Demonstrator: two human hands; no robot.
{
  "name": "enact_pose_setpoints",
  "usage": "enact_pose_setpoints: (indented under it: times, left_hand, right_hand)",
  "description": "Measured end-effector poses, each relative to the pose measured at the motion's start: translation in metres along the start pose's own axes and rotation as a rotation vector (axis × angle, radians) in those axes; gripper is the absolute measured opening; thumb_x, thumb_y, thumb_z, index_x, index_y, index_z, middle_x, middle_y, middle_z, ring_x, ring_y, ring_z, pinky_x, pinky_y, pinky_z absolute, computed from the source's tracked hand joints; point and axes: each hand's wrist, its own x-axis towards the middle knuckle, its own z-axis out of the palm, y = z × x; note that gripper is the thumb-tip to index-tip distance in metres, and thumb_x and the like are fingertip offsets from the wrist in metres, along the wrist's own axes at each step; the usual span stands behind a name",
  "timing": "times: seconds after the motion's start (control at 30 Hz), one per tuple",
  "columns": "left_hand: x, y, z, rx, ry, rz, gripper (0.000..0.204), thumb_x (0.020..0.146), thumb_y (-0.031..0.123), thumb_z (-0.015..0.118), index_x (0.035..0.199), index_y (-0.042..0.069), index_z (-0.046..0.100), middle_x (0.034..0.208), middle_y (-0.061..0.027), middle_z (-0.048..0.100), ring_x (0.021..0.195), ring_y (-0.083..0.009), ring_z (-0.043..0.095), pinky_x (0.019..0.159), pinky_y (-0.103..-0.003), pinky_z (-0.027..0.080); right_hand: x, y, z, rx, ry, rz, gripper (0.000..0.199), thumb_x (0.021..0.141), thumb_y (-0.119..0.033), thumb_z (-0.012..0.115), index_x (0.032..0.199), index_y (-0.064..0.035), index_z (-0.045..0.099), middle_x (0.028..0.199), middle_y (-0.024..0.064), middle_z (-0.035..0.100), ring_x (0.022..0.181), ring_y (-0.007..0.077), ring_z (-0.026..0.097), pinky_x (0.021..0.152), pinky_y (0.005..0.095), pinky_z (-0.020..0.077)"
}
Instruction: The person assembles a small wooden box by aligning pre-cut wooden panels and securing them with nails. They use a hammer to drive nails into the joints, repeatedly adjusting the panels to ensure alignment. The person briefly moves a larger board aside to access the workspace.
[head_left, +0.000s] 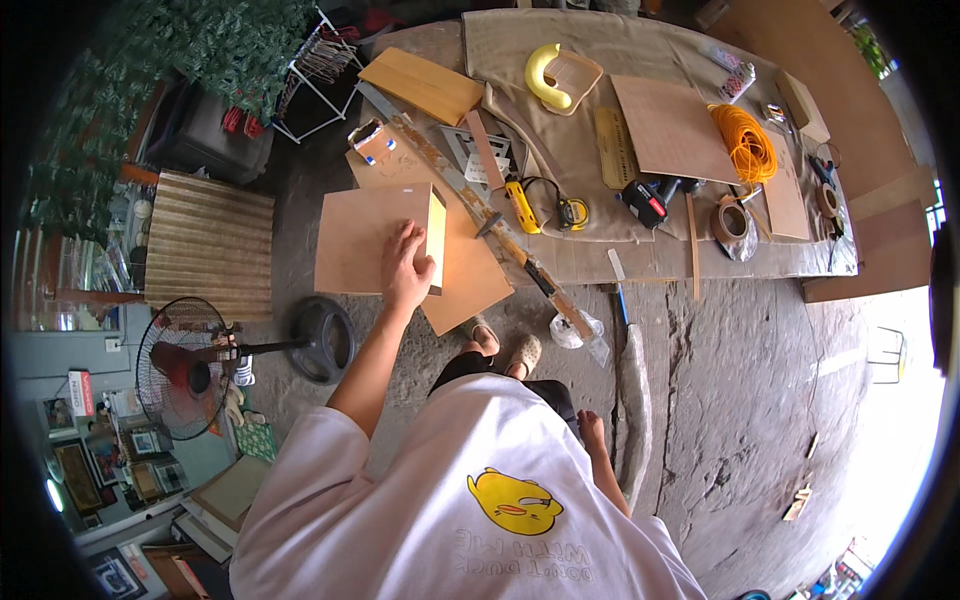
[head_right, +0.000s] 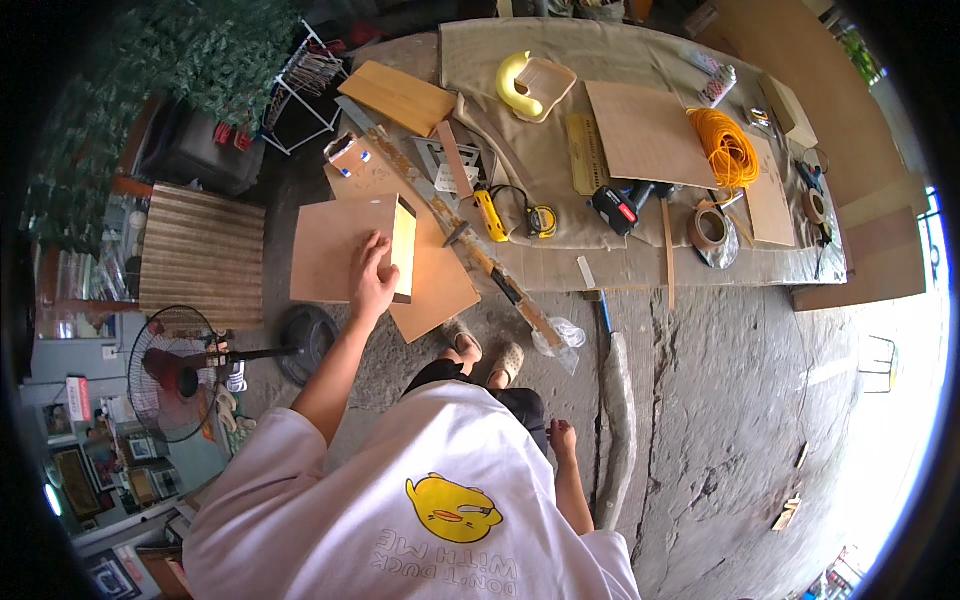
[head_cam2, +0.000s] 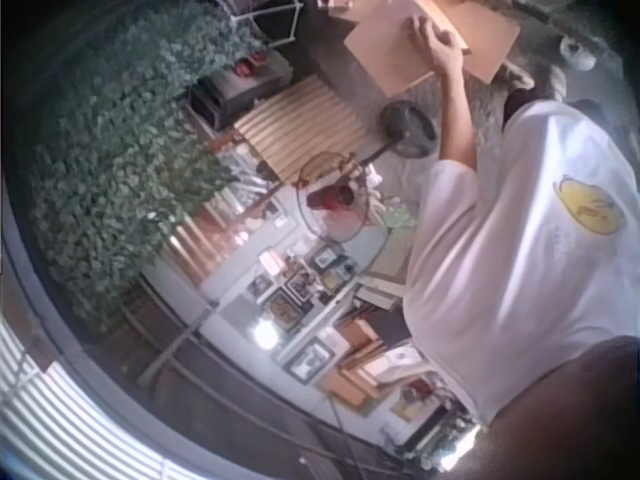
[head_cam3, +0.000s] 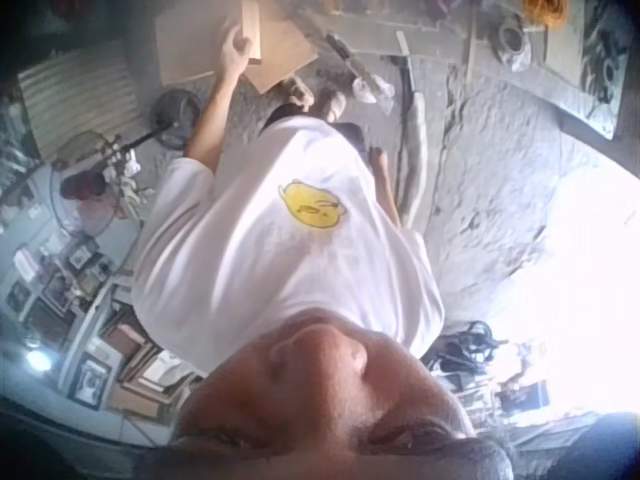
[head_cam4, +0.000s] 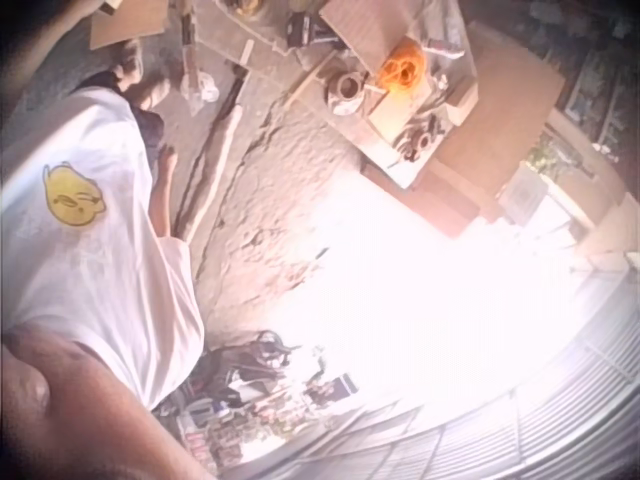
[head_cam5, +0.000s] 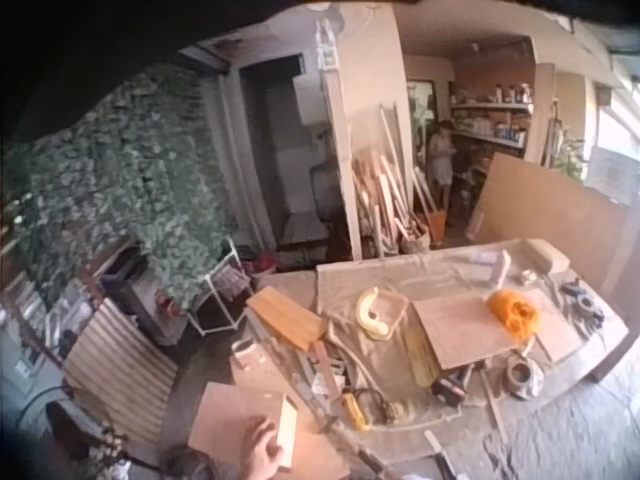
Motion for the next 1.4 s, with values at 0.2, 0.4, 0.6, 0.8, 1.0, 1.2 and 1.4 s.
enact_pose_setpoints:
  times: [0.2, 0.4, 0.6, 0.8, 1.0, 1.2, 1.4]
  left_hand:
    - [0.002, 0.0, 0.001, 0.01, -0.005, -0.001, 0.049, 0.083, 0.013, 0.069, 0.13, 0.002, 0.061, 0.149, -0.0175, 0.052, 0.141, -0.0368, 0.046, 0.116, -0.054, 0.035]
    - [0.0, -0.001, 0.001, -0.006, -0.006, -0.009, 0.05, 0.083, 0.013, 0.069, 0.131, 0.005, 0.06, 0.152, -0.0155, 0.05, 0.141, -0.038, 0.045, 0.117, -0.055, 0.034]
    - [0.001, 0.002, -0.006, -0.01, -0.018, -0.007, 0.05, 0.082, 0.013, 0.069, 0.13, 0.006, 0.06, 0.152, -0.0156, 0.05, 0.141, -0.039, 0.045, 0.116, -0.056, 0.035]
    - [0.011, 0.007, 0.004, -0.001, -0.003, -0.004, 0.05, 0.08, 0.015, 0.069, 0.129, 0.006, 0.059, 0.148, -0.0161, 0.052, 0.14, -0.0373, 0.046, 0.115, -0.056, 0.035]
    - [0.006, 0.004, -0.005, 0.026, -0.031, -0.007, 0.054, 0.081, 0.015, 0.07, 0.133, 0.006, 0.057, 0.15, -0.0182, 0.051, 0.142, -0.038, 0.044, 0.116, -0.056, 0.034]
    - [0.011, 0.006, -0.003, -0.006, -0.054, 0.018, 0.054, 0.084, 0.017, 0.068, 0.135, 0.005, 0.054, 0.149, -0.0206, 0.049, 0.141, -0.0405, 0.044, 0.115, -0.059, 0.033]
    - [0.003, 0.002, -0.004, -0.085, -0.032, 0.061, 0.044, 0.087, 0.013, 0.066, 0.13, 0.004, 0.057, 0.146, -0.02, 0.052, 0.137, -0.0434, 0.046, 0.113, -0.058, 0.034]
  right_hand:
    - [0.023, -0.012, -0.002, 0.112, -0.038, -0.007, 0.04, 0.1, -0.037, 0.06, 0.103, 0.0012, 0.071, 0.082, 0.0096, 0.074, 0.067, 0.0159, 0.066, 0.06, 0.0329, 0.0518]
    - [0.032, -0.11, -0.028, -0.328, -0.181, -0.254, 0.038, 0.101, -0.035, 0.06, 0.094, 0.0008, 0.071, 0.077, 0.0123, 0.072, 0.068, 0.0169, 0.068, 0.062, 0.0358, 0.052]
    - [-0.065, -0.318, -0.09, 0.197, -0.145, -0.588, 0.033, 0.105, -0.024, 0.059, 0.084, 0.0012, 0.061, 0.063, -0.001, 0.049, 0.063, 0.0073, 0.042, 0.054, 0.0295, 0.0391]
    - [-0.24, -0.444, -0.176, 0.583, 0.14, -1.477, 0.023, 0.096, -0.024, 0.059, 0.108, -0.0051, 0.065, 0.093, 0.01, 0.063, 0.077, 0.0199, 0.058, 0.071, 0.0342, 0.0475]
    - [-0.324, -0.508, -0.176, 0.809, -0.345, -1.897, 0.027, 0.092, -0.034, 0.074, 0.116, -0.024, 0.067, 0.097, 0.0008, 0.051, 0.08, 0.0156, 0.052, 0.063, 0.0337, 0.0414]
    - [-0.356, -0.513, -0.141, 0.744, -0.07, -1.732, 0.026, 0.095, -0.035, 0.074, 0.121, -0.0361, 0.074, 0.11, -0.0031, 0.048, 0.074, 0.0151, 0.048, 0.062, 0.0332, 0.0348]
    - [-0.37, -0.482, -0.138, 0.876, 0.125, -1.701, 0.03, 0.097, -0.037, 0.07, 0.127, -0.0368, 0.072, 0.108, -0.003, 0.05, 0.077, 0.0138, 0.047, 0.065, 0.0313, 0.0353]
